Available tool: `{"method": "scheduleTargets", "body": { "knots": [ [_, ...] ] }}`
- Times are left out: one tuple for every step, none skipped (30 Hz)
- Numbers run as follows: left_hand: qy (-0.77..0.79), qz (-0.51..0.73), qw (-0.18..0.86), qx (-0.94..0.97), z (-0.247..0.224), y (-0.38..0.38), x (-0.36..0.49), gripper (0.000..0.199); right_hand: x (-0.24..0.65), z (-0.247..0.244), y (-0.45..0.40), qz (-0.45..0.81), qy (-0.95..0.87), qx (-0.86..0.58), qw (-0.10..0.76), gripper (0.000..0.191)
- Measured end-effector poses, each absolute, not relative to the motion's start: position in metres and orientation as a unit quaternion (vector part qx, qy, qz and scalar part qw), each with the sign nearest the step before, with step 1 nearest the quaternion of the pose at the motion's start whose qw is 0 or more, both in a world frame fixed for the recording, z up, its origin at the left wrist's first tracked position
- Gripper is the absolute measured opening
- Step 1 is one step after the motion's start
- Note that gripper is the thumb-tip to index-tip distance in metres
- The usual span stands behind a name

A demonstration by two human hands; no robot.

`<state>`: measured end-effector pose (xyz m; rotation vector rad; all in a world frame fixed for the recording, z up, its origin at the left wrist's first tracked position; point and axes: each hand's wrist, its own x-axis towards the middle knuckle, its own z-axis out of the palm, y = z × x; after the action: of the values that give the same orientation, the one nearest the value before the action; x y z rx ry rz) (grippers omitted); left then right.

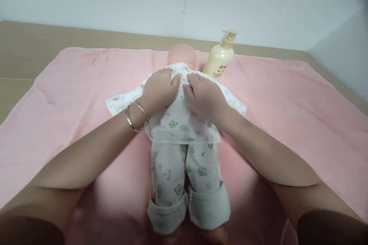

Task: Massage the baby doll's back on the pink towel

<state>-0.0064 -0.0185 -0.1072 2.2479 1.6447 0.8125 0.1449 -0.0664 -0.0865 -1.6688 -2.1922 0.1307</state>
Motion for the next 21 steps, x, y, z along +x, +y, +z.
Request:
{"method": "scheduleTargets", "body": {
  "knots": [
    [0.554,0.282,0.097,0.777,-0.109,-0.024,-0.004,0.038,0.147,-0.086,-0.063,0.057,-0.777,-0.599,0.185,0.037],
    [0.543,0.284,0.074,0.787,-0.111,-0.031,-0.001,0.038,0.15,-0.085,-0.058,0.07,-0.777,-0.599,0.182,0.038],
    [0.531,0.286,0.057,0.796,-0.112,-0.038,0.002,0.038,0.152,-0.086,-0.052,0.08,-0.779,-0.594,0.183,0.038],
    [0.519,0.288,0.047,0.804,-0.111,-0.045,0.005,0.039,0.155,-0.087,-0.046,0.085,-0.785,-0.584,0.188,0.039],
    [0.507,0.287,0.047,0.811,-0.11,-0.049,0.007,0.04,0.157,-0.089,-0.041,0.085,-0.793,-0.571,0.195,0.041],
    [0.498,0.285,0.057,0.817,-0.108,-0.051,0.008,0.038,0.159,-0.09,-0.038,0.082,-0.8,-0.561,0.198,0.043],
    [0.496,0.281,0.075,0.818,-0.106,-0.05,0.007,0.035,0.159,-0.092,-0.037,0.079,-0.804,-0.557,0.195,0.046],
    [0.502,0.275,0.098,0.814,-0.103,-0.046,0.005,0.031,0.158,-0.093,-0.039,0.077,-0.804,-0.561,0.182,0.049],
    [0.515,0.268,0.122,0.805,-0.1,-0.04,0.003,0.027,0.156,-0.094,-0.043,0.075,-0.801,-0.57,0.167,0.053],
    [0.534,0.262,0.144,0.791,-0.098,-0.033,0.0,0.025,0.153,-0.094,-0.049,0.07,-0.8,-0.577,0.15,0.057],
    [0.554,0.259,0.16,0.775,-0.096,-0.026,-0.003,0.025,0.15,-0.095,-0.055,0.062,-0.802,-0.578,0.137,0.061],
    [0.573,0.259,0.171,0.759,-0.096,-0.019,-0.006,0.028,0.147,-0.094,-0.062,0.051,-0.808,-0.573,0.132,0.063],
    [0.585,0.262,0.173,0.748,-0.097,-0.014,-0.007,0.03,0.145,-0.094,-0.067,0.039,-0.815,-0.563,0.133,0.063],
    [0.589,0.268,0.169,0.743,-0.099,-0.011,-0.008,0.032,0.143,-0.092,-0.071,0.03,-0.821,-0.553,0.139,0.061],
    [0.586,0.277,0.156,0.745,-0.102,-0.011,-0.008,0.033,0.143,-0.091,-0.072,0.03,-0.822,-0.549,0.148,0.057],
    [0.576,0.285,0.138,0.753,-0.106,-0.012,-0.007,0.032,0.143,-0.089,-0.071,0.039,-0.818,-0.552,0.157,0.053],
    [0.562,0.29,0.115,0.766,-0.109,-0.016,-0.006,0.031,0.145,-0.088,-0.067,0.055,-0.81,-0.56,0.166,0.048],
    [0.545,0.294,0.091,0.78,-0.113,-0.02,-0.004,0.03,0.147,-0.087,-0.062,0.073,-0.801,-0.568,0.175,0.045],
    [0.528,0.297,0.069,0.792,-0.115,-0.026,-0.002,0.029,0.151,-0.086,-0.055,0.09,-0.793,-0.573,0.184,0.042],
    [0.513,0.299,0.051,0.803,-0.116,-0.031,0.0,0.031,0.154,-0.086,-0.048,0.103,-0.788,-0.575,0.194,0.04],
    [0.5,0.299,0.04,0.812,-0.115,-0.036,0.002,0.032,0.157,-0.087,-0.042,0.11,-0.785,-0.575,0.203,0.039]
  ]
}}
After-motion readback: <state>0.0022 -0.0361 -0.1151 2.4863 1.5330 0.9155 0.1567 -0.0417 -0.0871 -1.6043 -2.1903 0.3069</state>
